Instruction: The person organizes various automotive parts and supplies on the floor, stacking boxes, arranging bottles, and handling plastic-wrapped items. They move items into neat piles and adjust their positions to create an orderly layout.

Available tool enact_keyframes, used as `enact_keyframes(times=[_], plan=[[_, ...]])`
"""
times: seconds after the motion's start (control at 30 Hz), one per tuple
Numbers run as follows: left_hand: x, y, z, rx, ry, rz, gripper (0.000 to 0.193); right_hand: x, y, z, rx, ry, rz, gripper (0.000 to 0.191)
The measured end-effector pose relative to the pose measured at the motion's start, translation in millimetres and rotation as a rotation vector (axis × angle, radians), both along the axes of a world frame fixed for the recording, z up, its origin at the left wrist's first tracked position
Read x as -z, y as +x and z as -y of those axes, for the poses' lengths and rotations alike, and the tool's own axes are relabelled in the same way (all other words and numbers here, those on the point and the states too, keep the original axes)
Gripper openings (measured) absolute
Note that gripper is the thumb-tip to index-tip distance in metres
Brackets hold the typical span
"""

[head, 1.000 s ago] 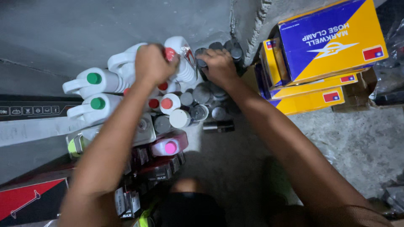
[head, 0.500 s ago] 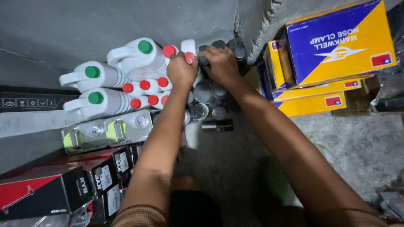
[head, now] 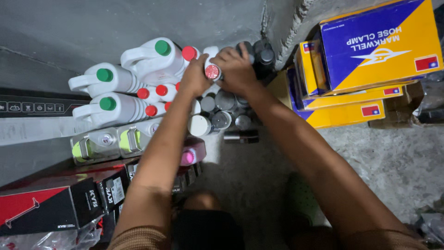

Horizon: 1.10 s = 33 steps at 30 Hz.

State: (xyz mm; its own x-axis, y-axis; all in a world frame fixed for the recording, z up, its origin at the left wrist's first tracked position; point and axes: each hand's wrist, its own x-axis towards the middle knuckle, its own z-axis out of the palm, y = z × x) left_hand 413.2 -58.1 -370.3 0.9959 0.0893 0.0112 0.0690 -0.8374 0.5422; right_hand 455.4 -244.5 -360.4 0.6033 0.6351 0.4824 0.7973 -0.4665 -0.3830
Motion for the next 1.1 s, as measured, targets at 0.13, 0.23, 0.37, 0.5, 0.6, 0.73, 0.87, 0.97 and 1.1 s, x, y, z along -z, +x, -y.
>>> enact_keyframes(times=[0.13,0.23,0.37,0.5,0.6,0.73,0.87,0.97,1.1], plan=[[-13,9,-11,0.141,0.256,-0.143,0.056,5,-2,-11,-0.005,-0.069,-0.071,0.049],[-14,12,-3,0.225,0.440,0.002,0.060,5,5,-9,0.004,-0.057,-0.096,0.049],[-6,5,8,0.296,0.479,0.097,0.077,6,15,4,0.007,-0.090,0.012,0.060],[-5,4,-1,0.421,0.464,0.127,0.054,13,15,18,0.037,-0.118,0.096,0.061],[-22,15,-13,0.415,0.509,0.035,0.027,21,18,25,0.136,-0.075,0.082,0.067],[-73,30,-14,0.436,0.502,-0.046,0.030,27,26,35,0.099,-0.064,-0.063,0.064],[-148,34,-13,0.507,0.511,-0.032,0.031,24,29,37,0.106,-0.077,-0.086,0.061],[-197,26,-8,0.551,0.528,0.050,0.040,20,28,36,0.122,-0.066,-0.111,0.060],[-248,10,-9,0.564,0.605,0.059,0.042,17,26,35,0.138,-0.061,-0.085,0.057]])
